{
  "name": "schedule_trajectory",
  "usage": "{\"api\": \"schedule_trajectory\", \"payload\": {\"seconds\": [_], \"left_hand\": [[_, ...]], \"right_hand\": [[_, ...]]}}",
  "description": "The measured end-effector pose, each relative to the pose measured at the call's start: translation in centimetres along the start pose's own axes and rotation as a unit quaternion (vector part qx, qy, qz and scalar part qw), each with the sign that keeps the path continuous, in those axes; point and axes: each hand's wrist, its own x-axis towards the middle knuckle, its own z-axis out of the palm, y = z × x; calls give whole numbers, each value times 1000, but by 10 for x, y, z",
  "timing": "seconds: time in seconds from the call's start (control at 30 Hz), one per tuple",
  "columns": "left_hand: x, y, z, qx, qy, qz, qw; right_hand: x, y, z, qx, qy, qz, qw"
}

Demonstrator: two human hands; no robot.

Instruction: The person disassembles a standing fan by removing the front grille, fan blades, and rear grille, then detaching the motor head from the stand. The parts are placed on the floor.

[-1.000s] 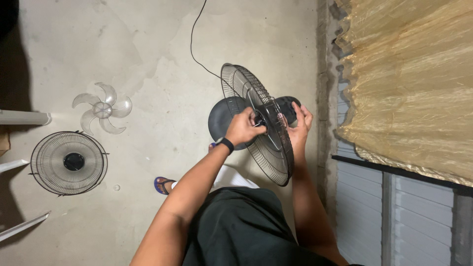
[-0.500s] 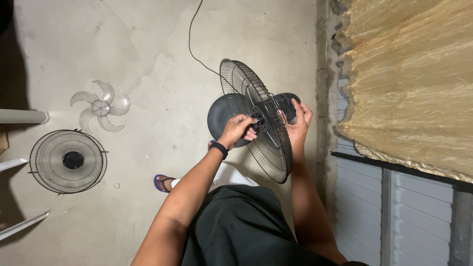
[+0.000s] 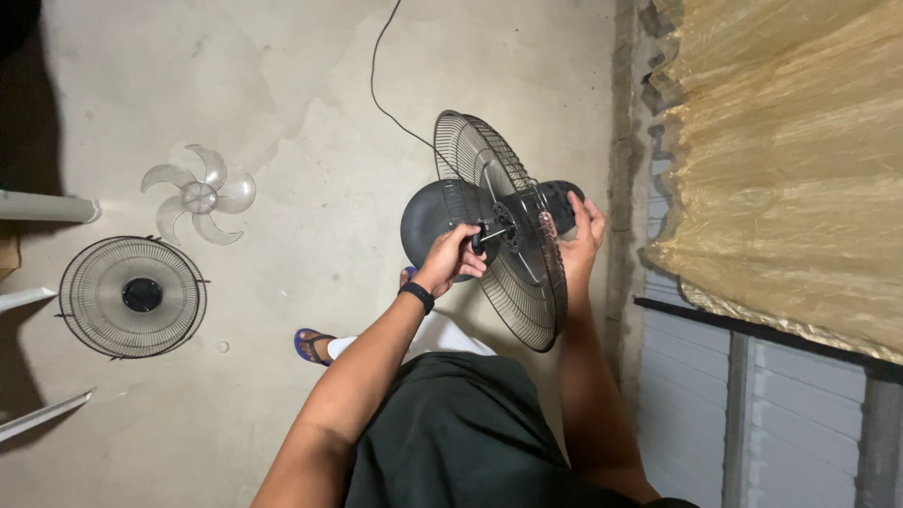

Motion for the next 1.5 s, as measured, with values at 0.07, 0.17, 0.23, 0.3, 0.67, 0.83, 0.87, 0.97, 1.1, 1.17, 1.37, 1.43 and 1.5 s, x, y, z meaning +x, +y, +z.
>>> {"api": "schedule_trajectory", "payload": {"seconds": [0.07, 0.17, 0.23, 0.3, 0.67, 0.83, 0.87, 0.97, 1.1, 1.17, 1.37, 1.43, 1.5], "left_hand": [[-3, -1, -5, -13, 0, -2, 1000], [-9, -4, -17, -52, -9, -6, 999], [-16, -4, -27, -70, -18, -7, 997], [-26, -2, -38, -80, -31, -3, 996], [-112, -4, -112, -158, -46, 38, 986], [-167, 4, -126, -151, -13, 93, 984], [-178, 7, -129, -146, -6, 106, 984], [-209, 13, -142, -146, -46, 161, 975], [-246, 15, -158, -162, 38, 144, 975], [-265, 15, -171, -161, 25, 162, 973], [-300, -5, -220, -124, 67, 157, 977], [-305, -19, -239, -74, 104, 143, 981], [-305, -33, -256, -24, 130, 164, 978]], "right_hand": [[0, -5, -4, -7, -9, -10, 1000], [4, -14, -14, 63, -44, 20, 997], [4, -21, -18, 182, -68, 98, 976], [10, -22, -26, 85, -77, 80, 990], [37, -148, -107, -22, 49, -114, 992], [10, -266, -78, 40, -8, -175, 984], [-2, -284, -65, 46, -55, -172, 982], [-36, -325, -13, 77, -229, -190, 952], [-95, -363, 53, 99, -431, -125, 888], [-120, -376, 73, 66, -475, -136, 867], [-164, -394, 116, 97, -564, -216, 791], [-177, -399, 127, 90, -591, -216, 772], [-188, -402, 136, 79, -614, -217, 755]]}}
